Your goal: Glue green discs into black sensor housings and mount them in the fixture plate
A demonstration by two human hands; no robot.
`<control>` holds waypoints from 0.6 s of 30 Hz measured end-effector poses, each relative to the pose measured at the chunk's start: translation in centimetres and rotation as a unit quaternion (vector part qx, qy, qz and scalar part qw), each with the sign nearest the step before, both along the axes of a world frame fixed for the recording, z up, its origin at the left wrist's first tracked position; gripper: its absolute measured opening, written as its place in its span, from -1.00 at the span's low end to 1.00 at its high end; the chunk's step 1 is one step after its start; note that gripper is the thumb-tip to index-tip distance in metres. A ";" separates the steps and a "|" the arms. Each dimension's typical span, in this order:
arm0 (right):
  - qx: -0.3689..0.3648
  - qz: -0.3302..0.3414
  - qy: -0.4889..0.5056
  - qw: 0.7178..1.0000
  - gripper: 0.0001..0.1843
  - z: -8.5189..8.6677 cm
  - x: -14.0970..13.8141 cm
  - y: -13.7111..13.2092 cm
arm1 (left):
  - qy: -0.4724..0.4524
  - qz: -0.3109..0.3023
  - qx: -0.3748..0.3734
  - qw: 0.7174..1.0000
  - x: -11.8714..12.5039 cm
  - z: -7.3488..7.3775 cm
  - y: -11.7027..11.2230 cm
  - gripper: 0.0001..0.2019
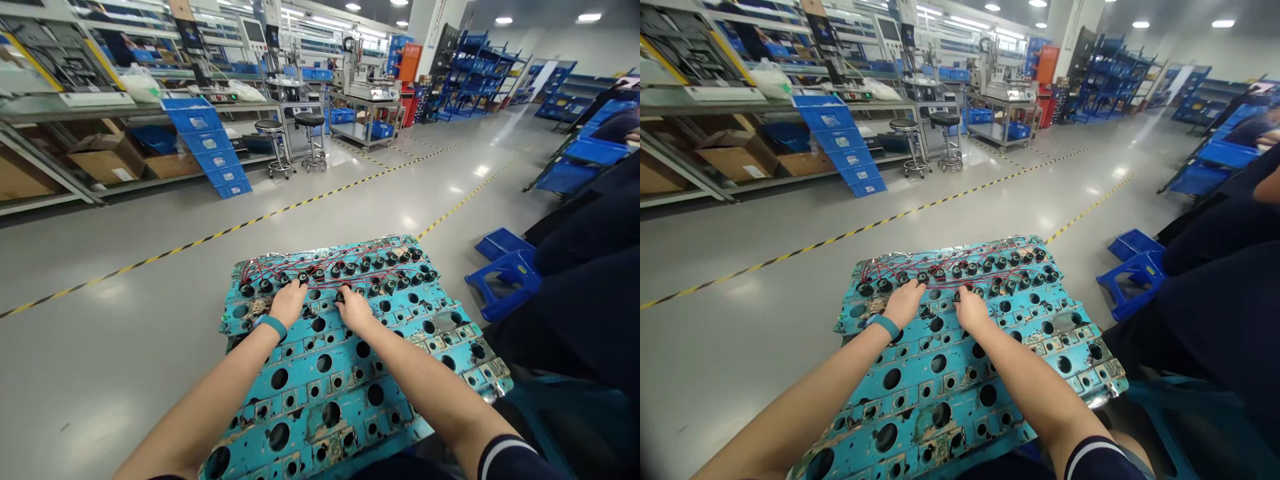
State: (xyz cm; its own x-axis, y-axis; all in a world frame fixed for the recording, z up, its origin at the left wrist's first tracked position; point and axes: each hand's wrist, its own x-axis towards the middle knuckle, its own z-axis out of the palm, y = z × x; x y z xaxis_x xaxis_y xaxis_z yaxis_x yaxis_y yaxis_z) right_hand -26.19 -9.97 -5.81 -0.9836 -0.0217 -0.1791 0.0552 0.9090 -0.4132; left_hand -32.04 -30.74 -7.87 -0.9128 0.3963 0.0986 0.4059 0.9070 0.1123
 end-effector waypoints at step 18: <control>-0.092 -0.014 0.107 0.990 -0.66 2.4 19.3 13.3 | 0.132 -0.175 0.178 0.959 4.7 1.4 5.0 -0.71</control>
State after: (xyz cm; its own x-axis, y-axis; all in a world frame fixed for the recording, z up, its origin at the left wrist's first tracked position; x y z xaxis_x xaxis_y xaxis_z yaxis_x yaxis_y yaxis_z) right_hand -6.88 3.34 -3.37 -0.9993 -0.0060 0.0378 -0.0267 0.8171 -0.5759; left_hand -27.32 -25.78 -6.50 -0.6547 0.5716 0.4947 0.7352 0.6335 0.2410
